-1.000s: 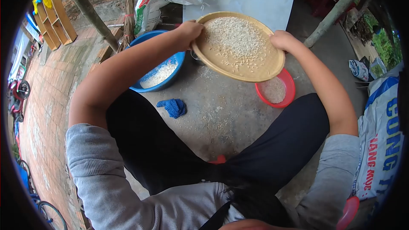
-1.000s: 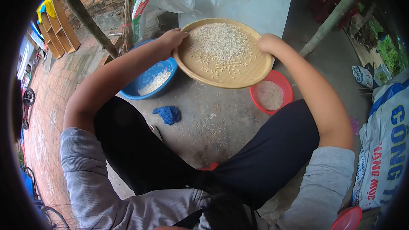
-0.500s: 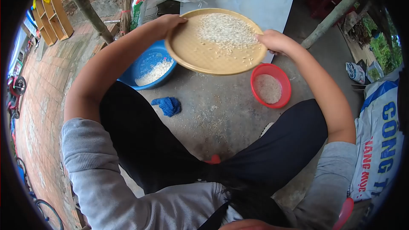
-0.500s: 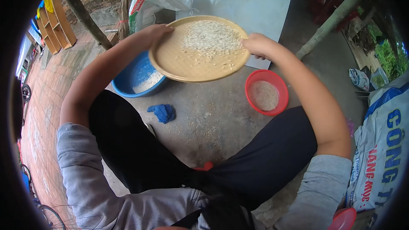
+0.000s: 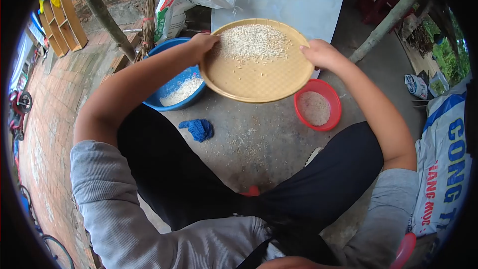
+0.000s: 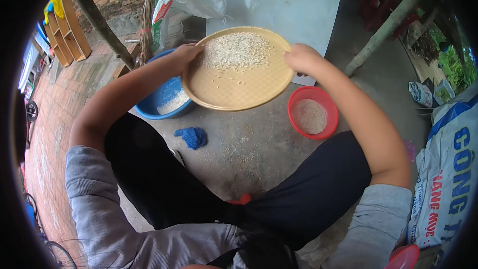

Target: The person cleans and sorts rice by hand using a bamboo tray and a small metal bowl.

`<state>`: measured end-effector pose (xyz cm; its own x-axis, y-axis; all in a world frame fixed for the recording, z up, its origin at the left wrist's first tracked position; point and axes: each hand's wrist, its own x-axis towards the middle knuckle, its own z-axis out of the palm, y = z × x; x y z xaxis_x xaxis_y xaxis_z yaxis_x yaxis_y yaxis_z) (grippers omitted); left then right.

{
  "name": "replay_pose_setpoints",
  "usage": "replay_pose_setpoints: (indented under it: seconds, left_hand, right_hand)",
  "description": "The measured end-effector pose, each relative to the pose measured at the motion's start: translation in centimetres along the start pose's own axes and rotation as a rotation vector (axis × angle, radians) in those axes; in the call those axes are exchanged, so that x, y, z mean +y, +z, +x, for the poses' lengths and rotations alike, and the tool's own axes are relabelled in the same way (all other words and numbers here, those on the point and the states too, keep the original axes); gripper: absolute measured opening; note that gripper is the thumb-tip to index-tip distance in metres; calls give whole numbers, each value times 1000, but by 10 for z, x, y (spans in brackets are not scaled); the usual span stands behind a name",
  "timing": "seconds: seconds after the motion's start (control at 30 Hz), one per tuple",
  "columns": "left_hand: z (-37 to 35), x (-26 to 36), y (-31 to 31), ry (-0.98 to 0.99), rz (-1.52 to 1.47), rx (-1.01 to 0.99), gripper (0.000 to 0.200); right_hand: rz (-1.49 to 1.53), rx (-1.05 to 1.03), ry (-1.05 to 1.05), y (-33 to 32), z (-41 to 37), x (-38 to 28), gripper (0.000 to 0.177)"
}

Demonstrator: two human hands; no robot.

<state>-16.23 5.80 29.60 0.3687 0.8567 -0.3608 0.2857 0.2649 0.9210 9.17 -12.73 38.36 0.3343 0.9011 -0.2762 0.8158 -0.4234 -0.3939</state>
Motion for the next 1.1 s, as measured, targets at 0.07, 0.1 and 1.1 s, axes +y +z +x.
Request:
replay_pose_setpoints:
  seconds: [0.07,0.1,1.1]
  left_hand:
    - [-10,-2,26,104,147,39,37]
    - [-40,12,44,45,172,36,39]
    - [-21,41,-23,84,164,-128,50]
  right_hand:
    - [130,16,17,0,44,55,41]
    - [91,89,36,1,56,72,38]
    - [266,-110,-78,2,14,-11,50]
